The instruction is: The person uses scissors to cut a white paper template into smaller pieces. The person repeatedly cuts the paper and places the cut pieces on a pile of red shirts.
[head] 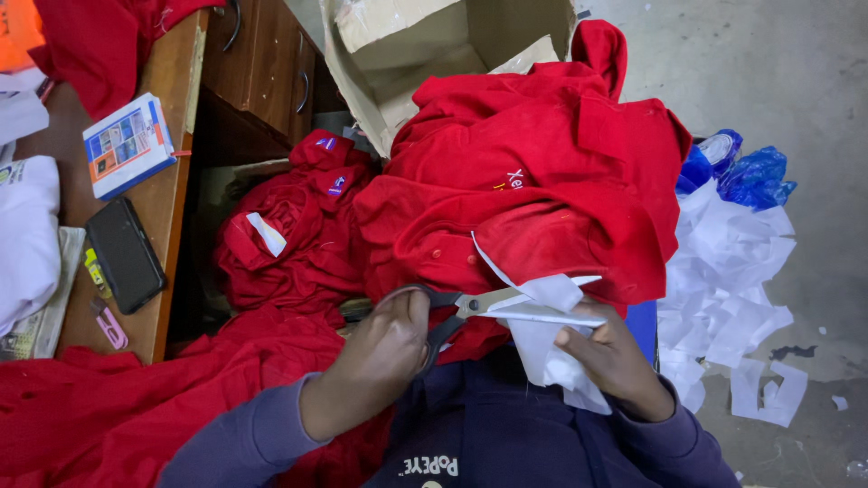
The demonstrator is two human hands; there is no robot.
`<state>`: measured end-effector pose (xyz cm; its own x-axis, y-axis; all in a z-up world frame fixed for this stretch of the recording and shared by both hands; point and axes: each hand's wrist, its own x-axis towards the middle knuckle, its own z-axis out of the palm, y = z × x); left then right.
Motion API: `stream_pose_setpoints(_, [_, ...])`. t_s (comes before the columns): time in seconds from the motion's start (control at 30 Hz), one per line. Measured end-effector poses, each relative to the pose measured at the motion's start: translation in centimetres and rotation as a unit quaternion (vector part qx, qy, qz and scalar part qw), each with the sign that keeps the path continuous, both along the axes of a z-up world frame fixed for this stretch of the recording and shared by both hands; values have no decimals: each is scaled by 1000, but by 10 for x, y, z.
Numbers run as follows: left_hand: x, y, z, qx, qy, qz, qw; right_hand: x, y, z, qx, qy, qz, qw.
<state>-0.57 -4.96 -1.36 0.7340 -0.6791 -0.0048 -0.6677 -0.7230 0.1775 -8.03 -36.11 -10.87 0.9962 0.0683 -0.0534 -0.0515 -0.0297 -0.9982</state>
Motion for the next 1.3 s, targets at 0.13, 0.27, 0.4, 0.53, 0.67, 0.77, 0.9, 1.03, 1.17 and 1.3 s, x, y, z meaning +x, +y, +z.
stream_pose_setpoints(0.13, [0, 5, 5, 92, -91, -24, 991, 10, 11, 43, 194, -14, 96, 976])
stream_pose_setpoints(0.27, [1, 2, 3, 119, -171, -32, 978, 2, 12, 28, 7, -5, 6, 1000])
stream_pose_setpoints(0.4, [0, 5, 2, -1, 21, 15, 1000, 8, 19, 53, -49, -39, 5, 998])
stream_pose_setpoints(0.53, [3, 9, 23, 49, 189, -33, 980, 8, 15, 53, -123, -124, 41, 984])
stream_pose_setpoints(0.67, [3, 7, 40, 82, 294, 4, 952, 6, 24, 61, -98, -99, 46, 989])
stream_pose_setpoints(0.77, [3, 10, 42, 88, 299, -2, 950, 5, 24, 49, -155, -155, 58, 974])
stream_pose_setpoints(0.9, [-3, 15, 39, 38, 254, -31, 966, -1, 26, 43, -179, -163, 51, 969])
stream_pose_setpoints(1.03, [-3, 14, 35, 38, 246, -22, 968, 1, 28, 35, -212, -182, 45, 959])
stream_pose_setpoints(1.17, [-3, 16, 28, 79, 163, -69, 981, 4, 32, 45, -232, -219, 59, 946])
stream_pose_setpoints(1.3, [-2, 16, 26, 71, 204, -42, 976, 1, 27, 29, -236, -230, 86, 940])
